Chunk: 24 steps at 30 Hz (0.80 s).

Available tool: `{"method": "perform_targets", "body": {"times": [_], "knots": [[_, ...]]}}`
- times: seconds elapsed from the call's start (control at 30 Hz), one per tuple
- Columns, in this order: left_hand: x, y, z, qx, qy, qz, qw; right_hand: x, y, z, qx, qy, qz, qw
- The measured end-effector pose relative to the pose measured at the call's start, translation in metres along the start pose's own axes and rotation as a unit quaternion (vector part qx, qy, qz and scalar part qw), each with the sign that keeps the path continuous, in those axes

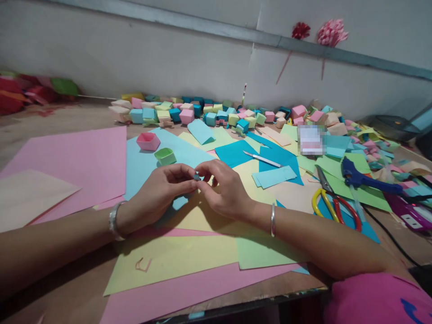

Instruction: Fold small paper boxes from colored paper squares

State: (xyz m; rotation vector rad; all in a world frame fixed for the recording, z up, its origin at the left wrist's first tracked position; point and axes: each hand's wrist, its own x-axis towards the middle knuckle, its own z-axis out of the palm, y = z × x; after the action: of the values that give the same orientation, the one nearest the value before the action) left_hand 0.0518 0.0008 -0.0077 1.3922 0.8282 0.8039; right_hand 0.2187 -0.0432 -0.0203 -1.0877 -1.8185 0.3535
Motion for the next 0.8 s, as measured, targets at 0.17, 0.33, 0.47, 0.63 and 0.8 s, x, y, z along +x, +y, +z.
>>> {"method": "perform_targets", "body": {"times": [0.17, 0.33, 0.47, 0.63, 0.8], "knots": [[-0.001, 0.0, 0.0, 0.004, -0.002, -0.003, 1.0, 0.0, 0.004, 0.0, 0.002, 0.017, -0.042, 0.999], [-0.002, 0.0, 0.001, -0.006, 0.009, 0.014, 1.0, 0.001, 0.007, 0.0, 0.011, 0.035, -0.072, 0.997], [-0.001, -0.002, 0.0, -0.031, -0.004, 0.003, 1.0, 0.004, 0.009, -0.001, 0.023, 0.021, -0.097, 0.995], [0.0, -0.003, -0.001, -0.052, -0.023, -0.023, 0.998, 0.006, 0.014, -0.004, 0.021, 0.008, -0.111, 0.994], [0.002, -0.005, -0.002, -0.064, -0.036, -0.017, 0.997, 0.006, 0.013, -0.005, 0.02, 0.016, -0.101, 0.995]]}}
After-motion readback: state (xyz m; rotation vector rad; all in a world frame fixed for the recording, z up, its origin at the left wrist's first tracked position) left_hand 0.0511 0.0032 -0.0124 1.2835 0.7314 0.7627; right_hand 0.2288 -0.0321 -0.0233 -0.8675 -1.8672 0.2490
